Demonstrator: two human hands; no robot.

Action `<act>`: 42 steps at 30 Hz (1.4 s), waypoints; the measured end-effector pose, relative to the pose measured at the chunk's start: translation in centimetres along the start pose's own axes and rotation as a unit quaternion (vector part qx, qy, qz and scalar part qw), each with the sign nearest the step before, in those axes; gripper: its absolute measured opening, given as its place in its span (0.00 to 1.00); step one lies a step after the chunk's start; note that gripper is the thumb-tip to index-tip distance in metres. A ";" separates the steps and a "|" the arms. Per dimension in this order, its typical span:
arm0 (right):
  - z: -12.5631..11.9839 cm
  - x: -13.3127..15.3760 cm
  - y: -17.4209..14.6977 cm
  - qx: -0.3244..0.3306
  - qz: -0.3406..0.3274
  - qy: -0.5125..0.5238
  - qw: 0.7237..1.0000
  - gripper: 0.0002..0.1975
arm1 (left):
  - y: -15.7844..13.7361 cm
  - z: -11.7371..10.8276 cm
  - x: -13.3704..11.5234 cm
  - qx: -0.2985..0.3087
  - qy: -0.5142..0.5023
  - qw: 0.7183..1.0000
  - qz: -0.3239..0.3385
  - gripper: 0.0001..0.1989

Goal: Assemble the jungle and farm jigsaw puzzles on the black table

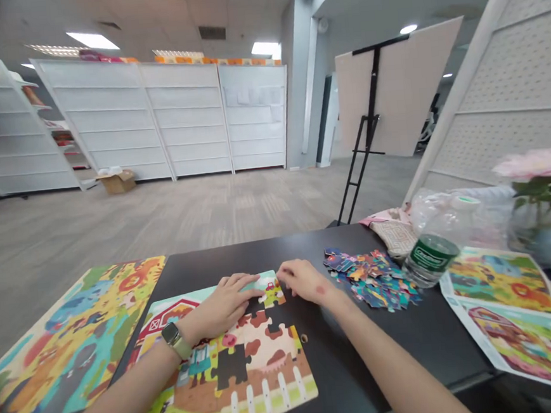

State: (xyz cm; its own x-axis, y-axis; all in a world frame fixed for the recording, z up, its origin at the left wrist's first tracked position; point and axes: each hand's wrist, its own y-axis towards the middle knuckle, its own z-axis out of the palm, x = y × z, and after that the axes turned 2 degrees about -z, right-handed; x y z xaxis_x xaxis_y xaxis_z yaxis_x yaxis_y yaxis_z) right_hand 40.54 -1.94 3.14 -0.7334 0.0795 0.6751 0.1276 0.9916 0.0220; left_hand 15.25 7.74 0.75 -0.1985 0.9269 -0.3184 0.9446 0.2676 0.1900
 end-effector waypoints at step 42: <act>1.3 -7.0 -15.3 -0.179 -0.040 -0.107 0.977 0.23 | -22.8 0.9 -10.5 -0.326 0.005 0.918 -0.223 0.07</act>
State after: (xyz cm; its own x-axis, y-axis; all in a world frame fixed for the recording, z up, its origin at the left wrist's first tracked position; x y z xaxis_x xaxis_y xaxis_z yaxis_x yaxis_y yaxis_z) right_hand 42.92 -17.49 -2.87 -0.8689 0.0616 0.4912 0.2623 0.8988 0.3512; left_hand -3.97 -8.29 -1.10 -0.5333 0.6875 -0.4929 0.4110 0.7199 0.5593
